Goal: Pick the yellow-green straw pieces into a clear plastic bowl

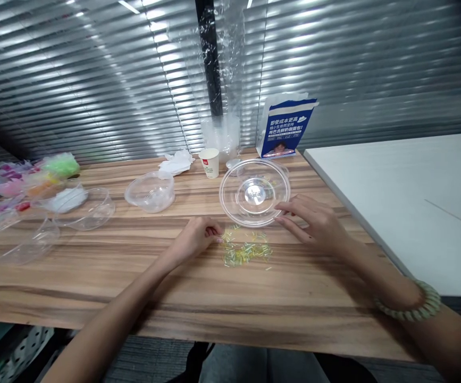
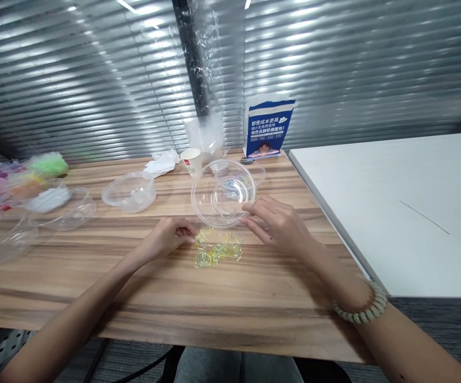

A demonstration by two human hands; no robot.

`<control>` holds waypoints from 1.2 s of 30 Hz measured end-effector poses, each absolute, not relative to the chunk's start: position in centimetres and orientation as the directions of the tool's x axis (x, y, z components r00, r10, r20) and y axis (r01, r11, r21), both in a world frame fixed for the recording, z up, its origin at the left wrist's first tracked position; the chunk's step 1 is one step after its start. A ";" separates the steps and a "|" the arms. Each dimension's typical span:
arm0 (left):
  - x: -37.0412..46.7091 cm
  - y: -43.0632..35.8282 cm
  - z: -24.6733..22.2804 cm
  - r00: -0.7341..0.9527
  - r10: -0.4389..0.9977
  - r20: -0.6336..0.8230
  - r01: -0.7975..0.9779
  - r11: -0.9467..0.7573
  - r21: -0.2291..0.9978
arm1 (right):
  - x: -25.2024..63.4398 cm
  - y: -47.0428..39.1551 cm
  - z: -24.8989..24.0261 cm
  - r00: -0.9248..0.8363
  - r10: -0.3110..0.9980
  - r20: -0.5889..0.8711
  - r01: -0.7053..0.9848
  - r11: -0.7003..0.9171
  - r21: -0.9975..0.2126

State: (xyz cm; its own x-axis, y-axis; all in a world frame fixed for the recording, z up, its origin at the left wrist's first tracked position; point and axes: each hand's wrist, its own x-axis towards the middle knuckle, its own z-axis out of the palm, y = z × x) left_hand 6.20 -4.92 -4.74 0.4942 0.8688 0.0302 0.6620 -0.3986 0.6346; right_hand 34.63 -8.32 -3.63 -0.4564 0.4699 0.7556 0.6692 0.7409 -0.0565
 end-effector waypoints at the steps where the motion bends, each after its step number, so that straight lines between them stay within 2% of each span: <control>1: 6.2 -4.9 -4.8 0.495 0.868 0.032 0.661 -0.401 0.634 | 34.6 -8.3 -3.7 -0.456 0.469 0.757 0.668 0.742 -0.057; 10: 6.2 -4.7 -4.3 0.601 0.788 0.131 0.641 -0.573 0.510 | 34.7 -8.3 -3.9 -0.458 0.468 0.756 0.669 0.741 -0.053; 16: 6.1 -4.5 -4.4 0.651 0.749 0.122 0.626 -0.621 0.471 | 34.7 -8.3 -3.9 -0.460 0.463 0.758 0.674 0.738 -0.042; 23: 6.3 -4.4 -3.1 0.582 0.810 0.075 0.622 -0.503 0.600 | 34.6 -8.4 -3.8 -0.460 0.464 0.757 0.678 0.734 -0.039; 25: 6.4 -4.5 -2.5 0.547 0.833 0.079 0.587 -0.450 0.673 | 34.5 -8.5 -3.7 -0.468 0.460 0.755 0.675 0.738 -0.031; 28: 6.5 -4.8 -1.5 0.497 0.864 0.078 0.421 -0.320 0.849 | 34.2 -8.6 -3.5 -0.481 0.440 0.758 0.674 0.739 -0.002; 30: 6.7 -5.2 -0.9 0.470 0.878 0.092 0.294 -0.254 0.921 | 34.0 -8.6 -3.5 -0.488 0.422 0.764 0.674 0.739 0.022; 33: 7.2 -5.7 -0.6 0.431 0.888 0.161 0.173 -0.256 0.951 | 33.6 -8.8 -3.6 -0.504 0.414 0.758 0.657 0.754 0.025; 36: 7.7 -6.1 -1.0 0.386 0.880 0.278 0.117 -0.345 0.931 | 33.0 -9.2 -3.7 -0.521 0.420 0.743 0.635 0.773 0.009</control>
State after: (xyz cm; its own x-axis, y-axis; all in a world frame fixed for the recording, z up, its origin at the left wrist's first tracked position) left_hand 7.65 -6.06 -0.95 0.3862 0.8796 0.2777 0.1167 -0.3453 0.9312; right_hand 32.98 -9.16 -3.73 -0.5212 0.4197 0.7431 0.6348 0.7726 0.0089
